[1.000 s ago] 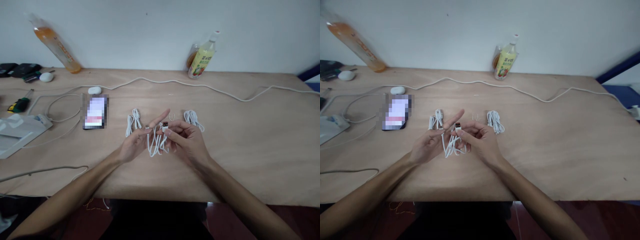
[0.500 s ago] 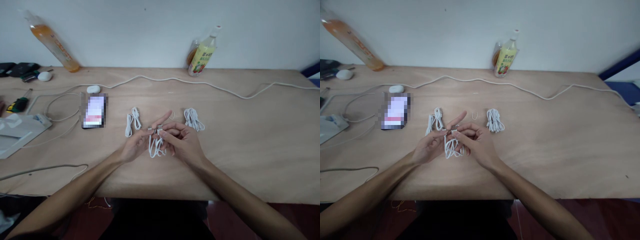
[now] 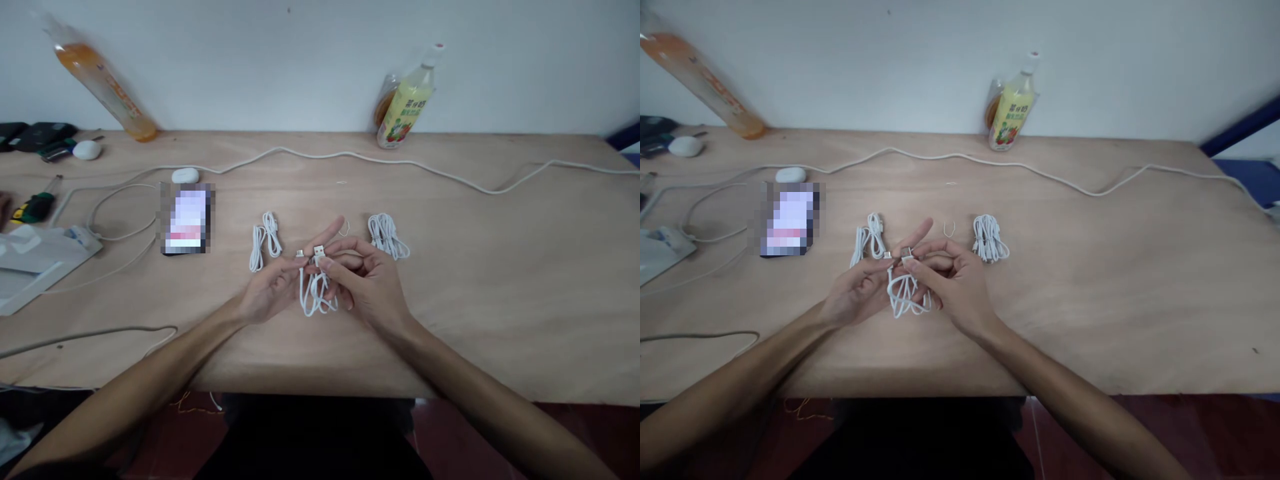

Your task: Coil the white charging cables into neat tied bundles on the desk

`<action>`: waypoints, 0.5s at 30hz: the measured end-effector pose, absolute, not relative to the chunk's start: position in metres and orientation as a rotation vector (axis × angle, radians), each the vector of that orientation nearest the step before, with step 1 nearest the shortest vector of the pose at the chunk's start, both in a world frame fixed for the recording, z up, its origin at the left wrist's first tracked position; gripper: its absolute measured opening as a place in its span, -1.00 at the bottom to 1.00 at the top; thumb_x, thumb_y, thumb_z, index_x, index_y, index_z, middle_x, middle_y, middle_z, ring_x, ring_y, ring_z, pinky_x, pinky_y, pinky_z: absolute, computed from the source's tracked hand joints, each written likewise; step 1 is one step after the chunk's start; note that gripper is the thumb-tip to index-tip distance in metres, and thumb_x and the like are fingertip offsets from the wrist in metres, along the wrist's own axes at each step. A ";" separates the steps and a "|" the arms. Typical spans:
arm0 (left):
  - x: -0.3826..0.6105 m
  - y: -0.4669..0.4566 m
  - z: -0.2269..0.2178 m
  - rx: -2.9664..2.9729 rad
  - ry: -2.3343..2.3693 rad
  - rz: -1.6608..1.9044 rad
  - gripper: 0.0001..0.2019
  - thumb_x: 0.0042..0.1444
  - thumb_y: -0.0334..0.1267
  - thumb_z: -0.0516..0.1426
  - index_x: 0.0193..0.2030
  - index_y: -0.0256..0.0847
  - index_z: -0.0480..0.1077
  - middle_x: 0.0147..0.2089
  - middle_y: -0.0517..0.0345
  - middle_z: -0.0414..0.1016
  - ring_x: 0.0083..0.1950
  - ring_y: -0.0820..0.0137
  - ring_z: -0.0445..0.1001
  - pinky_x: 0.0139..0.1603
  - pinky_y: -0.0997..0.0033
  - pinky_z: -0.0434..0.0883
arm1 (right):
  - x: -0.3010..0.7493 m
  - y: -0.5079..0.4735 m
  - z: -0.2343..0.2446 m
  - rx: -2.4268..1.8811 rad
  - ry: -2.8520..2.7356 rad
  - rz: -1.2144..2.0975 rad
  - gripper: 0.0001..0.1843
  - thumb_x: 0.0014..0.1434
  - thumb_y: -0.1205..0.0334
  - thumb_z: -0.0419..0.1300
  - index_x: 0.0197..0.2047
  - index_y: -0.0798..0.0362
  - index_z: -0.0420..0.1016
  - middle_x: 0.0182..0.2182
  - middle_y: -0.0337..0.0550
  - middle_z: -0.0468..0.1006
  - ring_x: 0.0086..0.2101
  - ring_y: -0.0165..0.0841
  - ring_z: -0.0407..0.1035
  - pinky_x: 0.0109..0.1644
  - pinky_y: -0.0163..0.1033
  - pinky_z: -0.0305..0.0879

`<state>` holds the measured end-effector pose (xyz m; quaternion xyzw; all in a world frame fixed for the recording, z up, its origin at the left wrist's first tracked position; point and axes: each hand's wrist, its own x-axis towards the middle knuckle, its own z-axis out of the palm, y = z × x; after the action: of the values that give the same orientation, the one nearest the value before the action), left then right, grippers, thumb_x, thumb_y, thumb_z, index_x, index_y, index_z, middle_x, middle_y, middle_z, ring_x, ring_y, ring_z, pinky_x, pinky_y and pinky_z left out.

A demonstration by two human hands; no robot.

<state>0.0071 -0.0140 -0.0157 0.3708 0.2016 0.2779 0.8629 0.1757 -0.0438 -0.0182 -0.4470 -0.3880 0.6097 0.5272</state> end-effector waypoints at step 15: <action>0.006 -0.013 -0.020 0.782 0.395 0.596 -0.25 0.38 -0.08 0.04 0.68 -0.07 0.08 0.07 -0.09 0.62 -0.11 0.16 0.53 0.05 0.06 0.45 | 0.177 -0.042 -0.021 -1.031 -0.923 1.480 -0.60 0.05 -0.05 0.61 -0.26 -0.03 0.57 -0.60 -0.37 0.60 -0.65 -0.43 0.48 -0.71 -0.43 0.12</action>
<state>0.0064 -0.0125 -0.0197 0.3731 0.1883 0.2840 0.8629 0.1765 -0.0422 -0.0210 -0.4316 -0.3864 0.6198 0.5293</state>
